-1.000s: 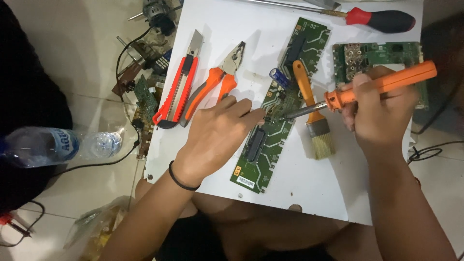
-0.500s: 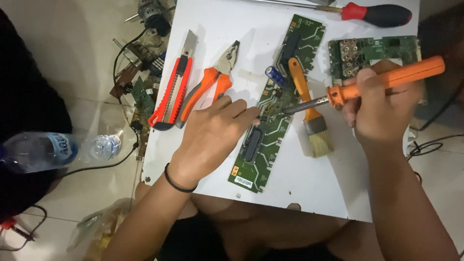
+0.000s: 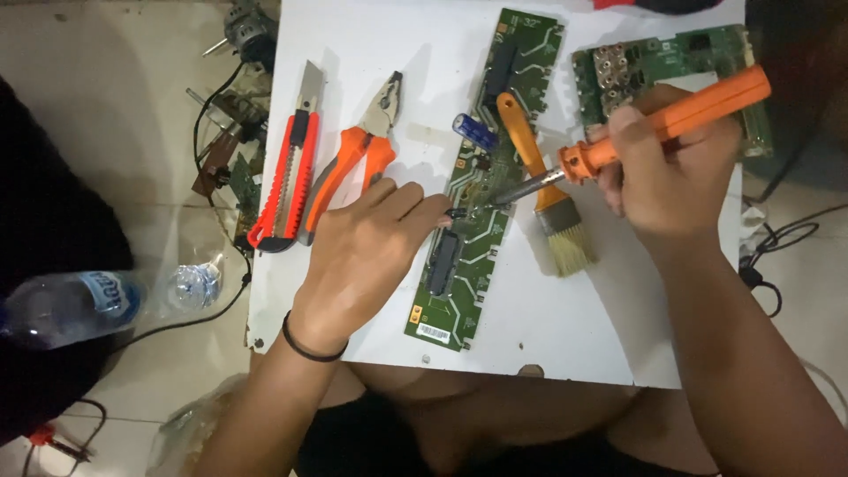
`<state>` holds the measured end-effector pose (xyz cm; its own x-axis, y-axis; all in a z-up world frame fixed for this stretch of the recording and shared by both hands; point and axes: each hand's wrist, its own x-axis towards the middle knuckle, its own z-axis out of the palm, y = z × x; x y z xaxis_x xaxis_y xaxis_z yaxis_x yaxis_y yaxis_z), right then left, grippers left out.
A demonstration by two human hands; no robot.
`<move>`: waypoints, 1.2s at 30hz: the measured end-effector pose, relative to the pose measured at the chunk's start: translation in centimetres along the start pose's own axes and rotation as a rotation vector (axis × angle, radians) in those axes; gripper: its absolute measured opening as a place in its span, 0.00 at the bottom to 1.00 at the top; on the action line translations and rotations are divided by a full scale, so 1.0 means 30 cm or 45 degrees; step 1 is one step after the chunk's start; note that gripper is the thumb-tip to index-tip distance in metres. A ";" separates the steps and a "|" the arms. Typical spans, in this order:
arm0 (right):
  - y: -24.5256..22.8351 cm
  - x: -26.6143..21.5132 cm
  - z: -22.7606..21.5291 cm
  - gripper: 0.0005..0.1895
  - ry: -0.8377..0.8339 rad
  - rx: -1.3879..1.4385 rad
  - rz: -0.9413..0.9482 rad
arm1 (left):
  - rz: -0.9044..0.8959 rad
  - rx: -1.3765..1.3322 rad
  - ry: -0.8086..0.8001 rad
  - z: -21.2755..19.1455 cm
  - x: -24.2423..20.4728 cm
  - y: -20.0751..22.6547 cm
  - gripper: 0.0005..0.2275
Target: The person uses a soldering iron to work on a green circuit board placed on a white table. They also use a brush to clean the board and handle various tools like pliers and a utility knife.
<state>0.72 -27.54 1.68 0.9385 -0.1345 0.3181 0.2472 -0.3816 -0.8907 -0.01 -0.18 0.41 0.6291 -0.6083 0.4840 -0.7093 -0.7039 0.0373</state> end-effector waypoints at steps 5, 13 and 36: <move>-0.012 0.002 -0.001 0.18 0.018 -0.017 0.104 | 0.013 0.013 -0.015 -0.005 0.013 0.007 0.05; 0.014 0.000 -0.008 0.15 0.005 0.010 0.099 | 0.027 0.008 -0.032 -0.020 0.037 0.022 0.11; 0.018 -0.004 -0.003 0.14 -0.013 0.059 0.120 | 0.006 0.020 -0.039 -0.011 0.039 0.024 0.15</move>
<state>0.72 -27.82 1.21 0.9605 -0.1580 0.2289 0.1683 -0.3249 -0.9307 0.11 -1.28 1.28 0.6355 -0.6222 0.4572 -0.7073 -0.7066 0.0217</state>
